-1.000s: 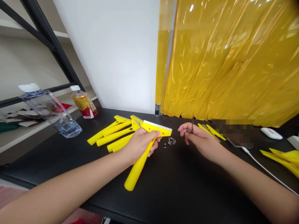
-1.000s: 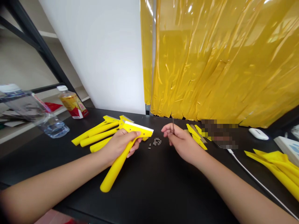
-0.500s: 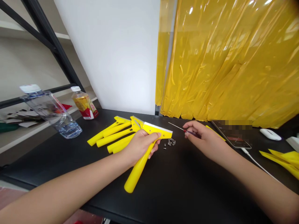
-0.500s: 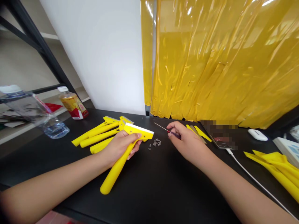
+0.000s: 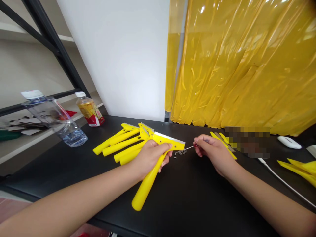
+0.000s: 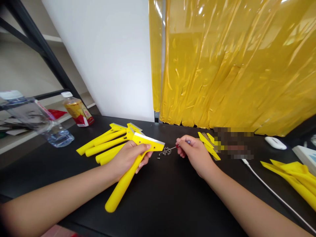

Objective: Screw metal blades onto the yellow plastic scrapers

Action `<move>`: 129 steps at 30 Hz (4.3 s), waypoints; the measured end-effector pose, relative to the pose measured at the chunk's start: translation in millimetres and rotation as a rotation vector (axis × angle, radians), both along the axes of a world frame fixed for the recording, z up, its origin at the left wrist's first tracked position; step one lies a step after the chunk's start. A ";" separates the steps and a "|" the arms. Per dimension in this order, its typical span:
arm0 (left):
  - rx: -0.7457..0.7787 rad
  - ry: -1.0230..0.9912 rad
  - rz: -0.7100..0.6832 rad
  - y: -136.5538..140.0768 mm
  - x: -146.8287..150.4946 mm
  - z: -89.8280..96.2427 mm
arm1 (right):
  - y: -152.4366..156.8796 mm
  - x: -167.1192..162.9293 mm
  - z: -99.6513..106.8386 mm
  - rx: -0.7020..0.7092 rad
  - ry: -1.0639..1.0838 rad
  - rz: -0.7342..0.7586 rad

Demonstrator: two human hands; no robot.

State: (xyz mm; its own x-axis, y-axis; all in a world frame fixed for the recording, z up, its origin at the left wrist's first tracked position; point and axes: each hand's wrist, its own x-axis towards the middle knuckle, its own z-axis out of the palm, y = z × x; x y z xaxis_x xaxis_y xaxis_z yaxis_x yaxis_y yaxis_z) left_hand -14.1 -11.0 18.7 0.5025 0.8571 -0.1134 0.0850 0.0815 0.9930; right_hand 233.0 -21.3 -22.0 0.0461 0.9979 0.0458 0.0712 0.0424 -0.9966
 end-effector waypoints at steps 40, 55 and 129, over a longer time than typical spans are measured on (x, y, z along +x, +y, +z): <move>-0.349 -0.064 -0.056 9.6 0.8 -16.1 | -20.7 -1.5 26.7 0.247 0.100 -0.055; -0.328 -0.069 -0.075 9.6 -1.5 -16.8 | -21.5 -0.9 25.4 0.232 0.029 -0.002; -0.062 0.246 0.081 9.6 1.1 -19.6 | -60.3 -20.9 56.9 0.599 -1.278 -0.051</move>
